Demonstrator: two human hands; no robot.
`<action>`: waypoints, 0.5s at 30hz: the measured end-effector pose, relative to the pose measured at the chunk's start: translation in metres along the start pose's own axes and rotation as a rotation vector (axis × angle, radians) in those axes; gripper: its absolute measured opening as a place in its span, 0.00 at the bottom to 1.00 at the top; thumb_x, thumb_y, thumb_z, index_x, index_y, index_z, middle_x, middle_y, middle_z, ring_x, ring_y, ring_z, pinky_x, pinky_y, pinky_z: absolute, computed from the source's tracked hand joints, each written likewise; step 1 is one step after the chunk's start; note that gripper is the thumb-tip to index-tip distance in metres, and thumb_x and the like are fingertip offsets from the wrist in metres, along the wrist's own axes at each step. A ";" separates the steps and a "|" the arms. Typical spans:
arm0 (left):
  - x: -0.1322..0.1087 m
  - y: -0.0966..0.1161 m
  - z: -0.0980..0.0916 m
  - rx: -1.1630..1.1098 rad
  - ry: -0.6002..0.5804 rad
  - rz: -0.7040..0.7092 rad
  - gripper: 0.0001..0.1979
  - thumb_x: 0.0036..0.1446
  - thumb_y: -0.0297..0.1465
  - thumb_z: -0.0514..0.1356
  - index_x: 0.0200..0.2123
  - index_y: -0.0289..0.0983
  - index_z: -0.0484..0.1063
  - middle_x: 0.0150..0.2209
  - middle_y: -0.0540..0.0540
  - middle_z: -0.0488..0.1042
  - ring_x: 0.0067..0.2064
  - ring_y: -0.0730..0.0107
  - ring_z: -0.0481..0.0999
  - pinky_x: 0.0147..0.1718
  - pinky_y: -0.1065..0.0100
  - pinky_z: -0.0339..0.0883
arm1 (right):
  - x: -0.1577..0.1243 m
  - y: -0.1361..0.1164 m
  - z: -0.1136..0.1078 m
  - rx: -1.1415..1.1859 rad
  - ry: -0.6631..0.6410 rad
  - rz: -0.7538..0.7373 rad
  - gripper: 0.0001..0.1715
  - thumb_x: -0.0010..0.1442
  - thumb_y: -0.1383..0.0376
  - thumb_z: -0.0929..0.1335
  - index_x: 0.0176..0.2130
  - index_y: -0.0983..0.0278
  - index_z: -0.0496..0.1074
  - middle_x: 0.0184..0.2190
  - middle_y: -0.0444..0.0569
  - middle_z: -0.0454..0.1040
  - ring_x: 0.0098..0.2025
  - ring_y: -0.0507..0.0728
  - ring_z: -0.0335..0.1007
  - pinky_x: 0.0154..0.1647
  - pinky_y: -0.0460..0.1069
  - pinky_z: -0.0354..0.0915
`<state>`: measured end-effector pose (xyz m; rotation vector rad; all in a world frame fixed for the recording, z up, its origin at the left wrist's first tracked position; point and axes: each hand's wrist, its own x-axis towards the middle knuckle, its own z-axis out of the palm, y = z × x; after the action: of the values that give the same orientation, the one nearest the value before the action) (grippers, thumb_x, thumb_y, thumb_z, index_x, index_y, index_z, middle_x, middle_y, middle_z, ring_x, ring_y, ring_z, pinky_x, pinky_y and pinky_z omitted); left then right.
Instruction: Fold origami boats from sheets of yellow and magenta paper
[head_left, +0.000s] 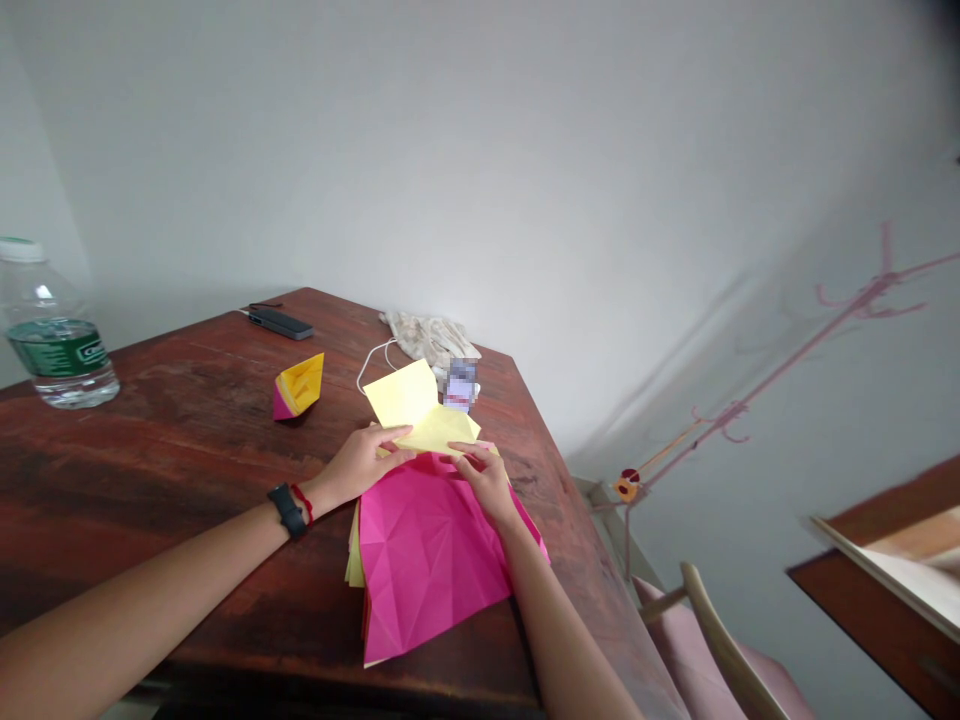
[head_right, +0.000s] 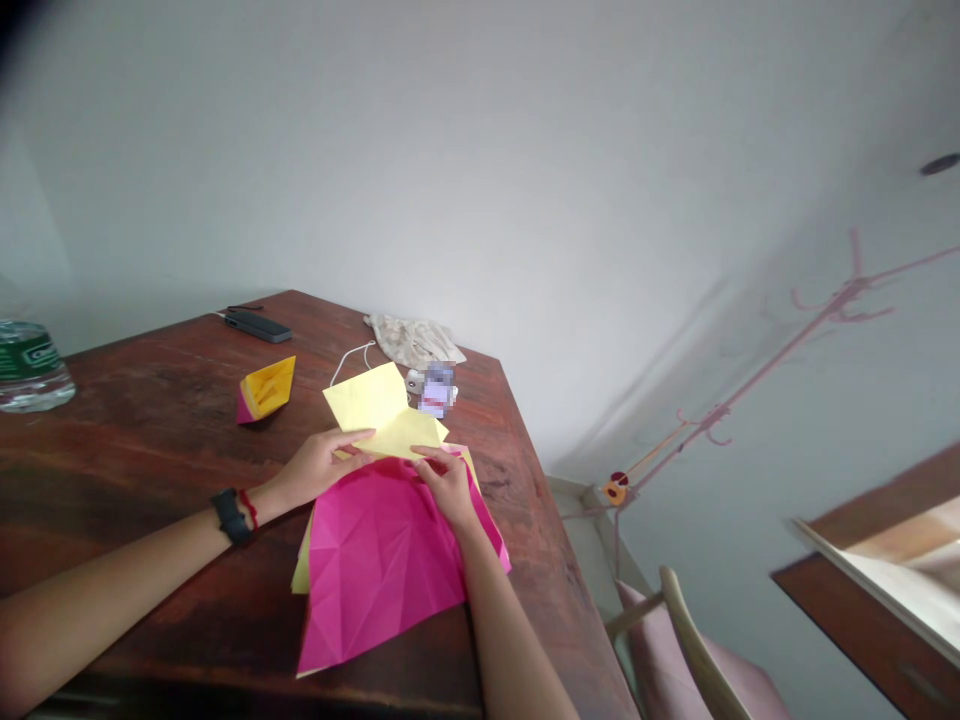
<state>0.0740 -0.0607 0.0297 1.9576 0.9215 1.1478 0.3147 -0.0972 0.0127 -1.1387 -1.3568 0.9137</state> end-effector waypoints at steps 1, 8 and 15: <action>-0.001 0.001 0.000 -0.033 -0.006 -0.004 0.25 0.58 0.43 0.63 0.54 0.34 0.77 0.54 0.37 0.78 0.47 0.55 0.83 0.46 0.60 0.77 | 0.000 -0.001 0.000 0.031 0.007 -0.001 0.20 0.54 0.55 0.75 0.41 0.66 0.81 0.39 0.53 0.81 0.41 0.61 0.78 0.40 0.54 0.76; -0.002 -0.003 0.003 -0.180 0.019 -0.012 0.21 0.58 0.42 0.63 0.49 0.34 0.80 0.51 0.38 0.80 0.49 0.54 0.82 0.47 0.59 0.78 | -0.001 -0.002 0.007 0.154 0.069 0.025 0.19 0.49 0.52 0.78 0.29 0.65 0.78 0.26 0.44 0.74 0.33 0.55 0.75 0.39 0.50 0.73; 0.001 -0.004 0.007 -0.201 0.070 -0.032 0.17 0.55 0.37 0.66 0.45 0.36 0.82 0.47 0.40 0.82 0.46 0.56 0.83 0.46 0.62 0.77 | -0.001 0.008 0.016 0.102 0.244 0.006 0.21 0.49 0.53 0.78 0.32 0.63 0.70 0.30 0.44 0.74 0.31 0.55 0.74 0.34 0.50 0.73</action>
<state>0.0799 -0.0596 0.0240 1.7454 0.8353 1.2476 0.3000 -0.0951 0.0028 -1.1364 -1.0975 0.8095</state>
